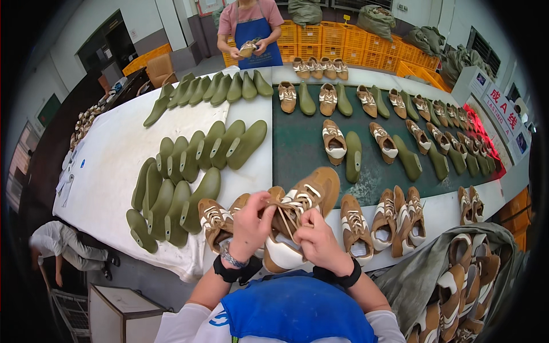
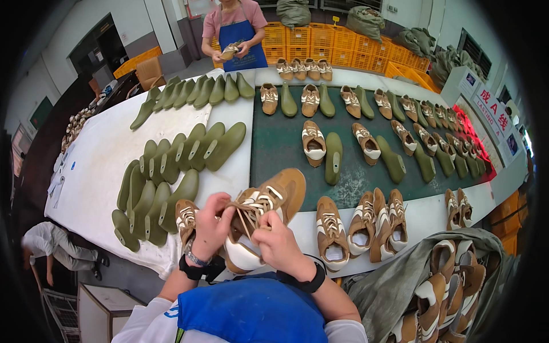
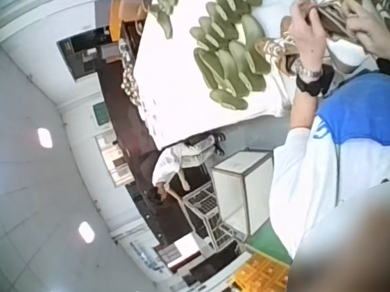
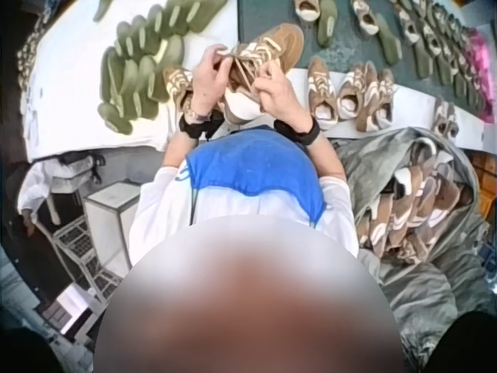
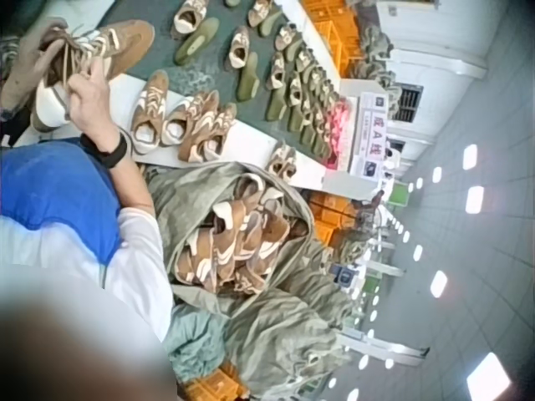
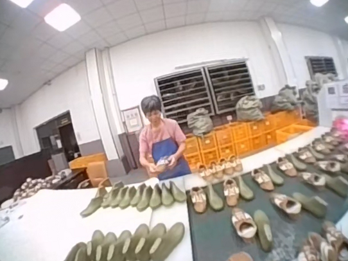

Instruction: The person inserts green shoe lasts into brown and white sneakers on a factory assembly line. They repeatedly pick up shoes from a sack, insert the lasts, and place the shoes on the conveyor belt. The person also handles and stacks the green shoe lasts on the table.

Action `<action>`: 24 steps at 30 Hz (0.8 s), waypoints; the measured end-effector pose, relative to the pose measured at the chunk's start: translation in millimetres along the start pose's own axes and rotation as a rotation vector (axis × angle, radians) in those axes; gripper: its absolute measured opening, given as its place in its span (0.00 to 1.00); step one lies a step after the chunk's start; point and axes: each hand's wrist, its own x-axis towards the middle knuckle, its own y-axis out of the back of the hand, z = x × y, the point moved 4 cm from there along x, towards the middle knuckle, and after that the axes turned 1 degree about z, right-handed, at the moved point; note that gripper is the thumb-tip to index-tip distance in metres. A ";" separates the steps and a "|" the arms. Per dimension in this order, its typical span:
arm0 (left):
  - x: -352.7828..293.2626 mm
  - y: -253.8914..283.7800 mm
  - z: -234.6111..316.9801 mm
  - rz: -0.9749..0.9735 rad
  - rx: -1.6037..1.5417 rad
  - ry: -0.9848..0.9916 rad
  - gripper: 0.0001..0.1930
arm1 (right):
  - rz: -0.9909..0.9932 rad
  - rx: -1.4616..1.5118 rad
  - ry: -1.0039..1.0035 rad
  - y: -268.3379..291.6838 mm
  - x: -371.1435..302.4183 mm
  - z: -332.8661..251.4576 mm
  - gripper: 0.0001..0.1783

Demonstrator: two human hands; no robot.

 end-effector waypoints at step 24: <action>-10.6 -2.2 -42.6 -0.269 0.369 -0.221 0.09 | -0.164 -0.199 -0.071 -27.7 -7.4 11.8 0.17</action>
